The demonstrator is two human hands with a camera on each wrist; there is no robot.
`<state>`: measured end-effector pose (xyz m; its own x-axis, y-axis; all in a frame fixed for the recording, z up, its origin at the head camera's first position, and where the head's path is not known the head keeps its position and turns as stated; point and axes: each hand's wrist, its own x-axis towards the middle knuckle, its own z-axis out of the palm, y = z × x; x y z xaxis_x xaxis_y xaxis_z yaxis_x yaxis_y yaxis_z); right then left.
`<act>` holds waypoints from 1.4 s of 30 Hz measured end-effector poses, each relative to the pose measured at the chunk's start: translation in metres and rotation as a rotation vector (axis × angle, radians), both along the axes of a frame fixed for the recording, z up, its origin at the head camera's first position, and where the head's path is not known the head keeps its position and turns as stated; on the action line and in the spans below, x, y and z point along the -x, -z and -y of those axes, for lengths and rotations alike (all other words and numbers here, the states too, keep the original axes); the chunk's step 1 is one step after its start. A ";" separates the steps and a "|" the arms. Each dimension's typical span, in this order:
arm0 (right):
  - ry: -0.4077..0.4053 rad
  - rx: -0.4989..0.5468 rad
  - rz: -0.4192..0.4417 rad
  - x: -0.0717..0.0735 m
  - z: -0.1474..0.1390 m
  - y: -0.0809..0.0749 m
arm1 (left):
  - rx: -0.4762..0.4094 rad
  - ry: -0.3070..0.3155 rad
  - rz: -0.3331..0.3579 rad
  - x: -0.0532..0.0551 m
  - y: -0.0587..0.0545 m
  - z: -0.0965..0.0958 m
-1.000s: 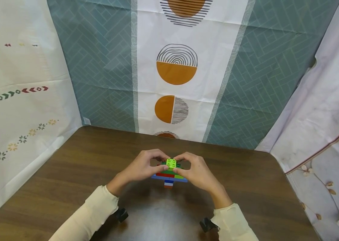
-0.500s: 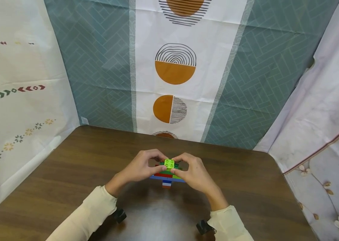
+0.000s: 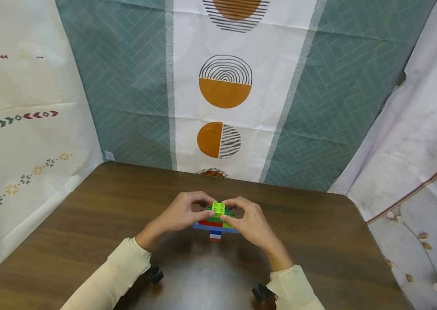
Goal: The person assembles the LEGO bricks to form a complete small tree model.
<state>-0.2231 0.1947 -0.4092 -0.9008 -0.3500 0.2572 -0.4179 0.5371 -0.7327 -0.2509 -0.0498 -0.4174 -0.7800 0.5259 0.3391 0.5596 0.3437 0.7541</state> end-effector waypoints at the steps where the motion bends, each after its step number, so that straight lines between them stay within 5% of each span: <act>1: 0.004 0.000 0.000 0.001 0.001 0.000 | -0.007 -0.009 0.005 0.001 0.001 0.000; 13: 0.071 0.067 -0.029 0.018 0.005 0.013 | -0.065 -0.160 0.021 0.008 0.012 -0.004; 26: 0.121 0.189 0.048 0.033 0.006 0.027 | -0.109 -0.228 0.049 0.025 0.024 -0.011; 32: 0.132 0.200 0.082 0.042 0.003 0.036 | -0.071 -0.226 0.073 0.036 0.028 -0.015; 42: 0.185 0.211 0.213 0.058 0.000 0.050 | 0.047 -0.140 0.218 0.058 0.032 -0.014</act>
